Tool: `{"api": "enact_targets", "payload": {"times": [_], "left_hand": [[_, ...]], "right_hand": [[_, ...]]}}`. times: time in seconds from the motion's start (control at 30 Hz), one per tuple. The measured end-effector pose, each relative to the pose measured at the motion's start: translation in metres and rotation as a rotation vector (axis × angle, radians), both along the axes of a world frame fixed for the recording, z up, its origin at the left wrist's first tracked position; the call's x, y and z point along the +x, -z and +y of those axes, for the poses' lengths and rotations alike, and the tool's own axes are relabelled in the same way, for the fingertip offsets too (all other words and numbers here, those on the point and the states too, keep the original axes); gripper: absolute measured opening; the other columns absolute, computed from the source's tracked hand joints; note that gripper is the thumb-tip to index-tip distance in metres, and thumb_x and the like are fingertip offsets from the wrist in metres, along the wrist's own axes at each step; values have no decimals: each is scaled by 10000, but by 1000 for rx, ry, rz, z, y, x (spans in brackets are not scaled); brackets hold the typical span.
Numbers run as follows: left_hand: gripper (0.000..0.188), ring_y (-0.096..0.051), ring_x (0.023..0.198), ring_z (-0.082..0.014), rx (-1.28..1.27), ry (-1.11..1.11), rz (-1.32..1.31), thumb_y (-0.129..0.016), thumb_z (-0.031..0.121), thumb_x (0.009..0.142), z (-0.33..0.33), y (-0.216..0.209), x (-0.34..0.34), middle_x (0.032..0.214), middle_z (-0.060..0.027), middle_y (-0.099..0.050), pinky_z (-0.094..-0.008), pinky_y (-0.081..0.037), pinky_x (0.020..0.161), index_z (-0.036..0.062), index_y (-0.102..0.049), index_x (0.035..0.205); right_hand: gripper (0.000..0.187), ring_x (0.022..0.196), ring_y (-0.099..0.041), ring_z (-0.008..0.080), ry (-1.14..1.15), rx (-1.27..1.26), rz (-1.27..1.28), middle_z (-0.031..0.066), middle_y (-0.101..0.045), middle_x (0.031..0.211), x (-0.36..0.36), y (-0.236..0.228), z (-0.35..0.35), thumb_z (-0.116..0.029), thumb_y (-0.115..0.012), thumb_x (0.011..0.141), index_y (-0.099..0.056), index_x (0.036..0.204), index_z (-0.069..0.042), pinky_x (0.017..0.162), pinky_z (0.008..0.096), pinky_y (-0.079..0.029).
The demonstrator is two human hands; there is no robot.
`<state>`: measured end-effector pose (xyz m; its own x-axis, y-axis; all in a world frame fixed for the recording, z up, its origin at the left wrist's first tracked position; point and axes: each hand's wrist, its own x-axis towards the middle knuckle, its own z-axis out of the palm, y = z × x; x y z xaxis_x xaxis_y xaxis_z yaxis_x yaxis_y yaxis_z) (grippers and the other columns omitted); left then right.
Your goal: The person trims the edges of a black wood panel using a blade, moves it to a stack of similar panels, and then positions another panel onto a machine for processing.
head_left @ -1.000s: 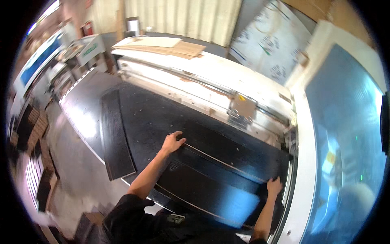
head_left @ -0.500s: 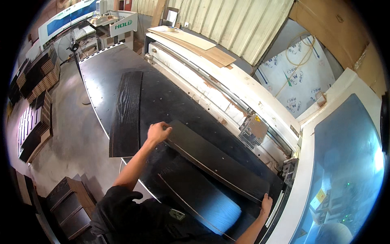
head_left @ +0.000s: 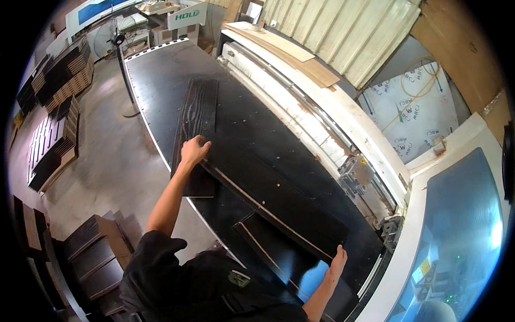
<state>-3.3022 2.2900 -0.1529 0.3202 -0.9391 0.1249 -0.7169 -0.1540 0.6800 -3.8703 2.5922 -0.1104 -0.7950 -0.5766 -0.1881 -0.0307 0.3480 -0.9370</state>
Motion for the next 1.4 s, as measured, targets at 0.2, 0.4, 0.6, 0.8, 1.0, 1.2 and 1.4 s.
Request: {"api": "enact_targets", "payload": {"times": [0.2, 0.4, 0.6, 0.8, 1.0, 1.2, 1.4], "left_hand": [[614, -400, 1388, -491, -162, 133, -38, -760, 404, 848, 30, -4, -47, 1484, -324, -429, -548, -370, 1139, 145, -590, 1378], [752, -342, 1463, -452, -10, 359, 200, -757, 345, 887, 102, -27, -65, 1532, -314, -385, -487, -291, 1216, 86, -428, 1511], [834, -271, 1487, -502, -7, 209, 69, -733, 475, 887, 65, -15, 15, 1568, -310, -357, -546, -257, 1212, 104, -380, 1546], [856, -254, 1478, -539, 85, -27, -269, -694, 607, 869, 75, 33, 46, 1600, -365, -236, -590, -247, 1200, 163, -410, 1543], [770, -341, 1451, -480, -110, -55, -338, -729, 588, 846, 76, 20, 34, 1544, -354, -334, -528, -356, 1165, 168, -527, 1459], [829, -292, 1475, -492, -17, -158, -293, -639, 668, 873, 69, 35, 25, 1606, -339, -244, -536, -258, 1212, 168, -479, 1515], [830, -293, 1477, -492, -3, -223, -311, -610, 676, 889, 55, 36, 13, 1611, -334, -246, -560, -258, 1199, 182, -461, 1540]], "right_hand": [[386, 1113, -605, 246, -183, -166, -340, 128, -639, 1206, 103, -14, -34, -276, -643, 973, -587, 1245, -7, 981, 378, -486], [242, 1140, -626, 287, -597, -130, -1030, 127, -652, 1190, 222, 4, -57, -248, -590, 992, -590, 1151, -65, 1016, 480, -492], [637, 1404, -485, 324, -1204, 39, -1128, 236, -505, 1494, 321, -18, -73, -311, -524, 1060, -322, 1533, 65, 1130, 412, -425], [427, 1175, -656, 222, -1582, 113, -767, 161, -667, 1317, 318, -31, -64, -262, -533, 1079, -564, 1409, 8, 1037, 352, -498], [378, 1082, -690, 232, -1277, 12, -433, 180, -703, 1210, 263, -36, -42, -209, -517, 1078, -576, 1358, 37, 958, 354, -542], [383, 1056, -689, 250, -906, 47, -323, 181, -703, 1183, 210, -42, -6, -222, -510, 1076, -576, 1361, 26, 928, 356, -542], [362, 1077, -676, 237, -851, 108, -24, 173, -704, 1171, 169, -35, 5, -186, -531, 1063, -576, 1361, 16, 947, 358, -535]]}}
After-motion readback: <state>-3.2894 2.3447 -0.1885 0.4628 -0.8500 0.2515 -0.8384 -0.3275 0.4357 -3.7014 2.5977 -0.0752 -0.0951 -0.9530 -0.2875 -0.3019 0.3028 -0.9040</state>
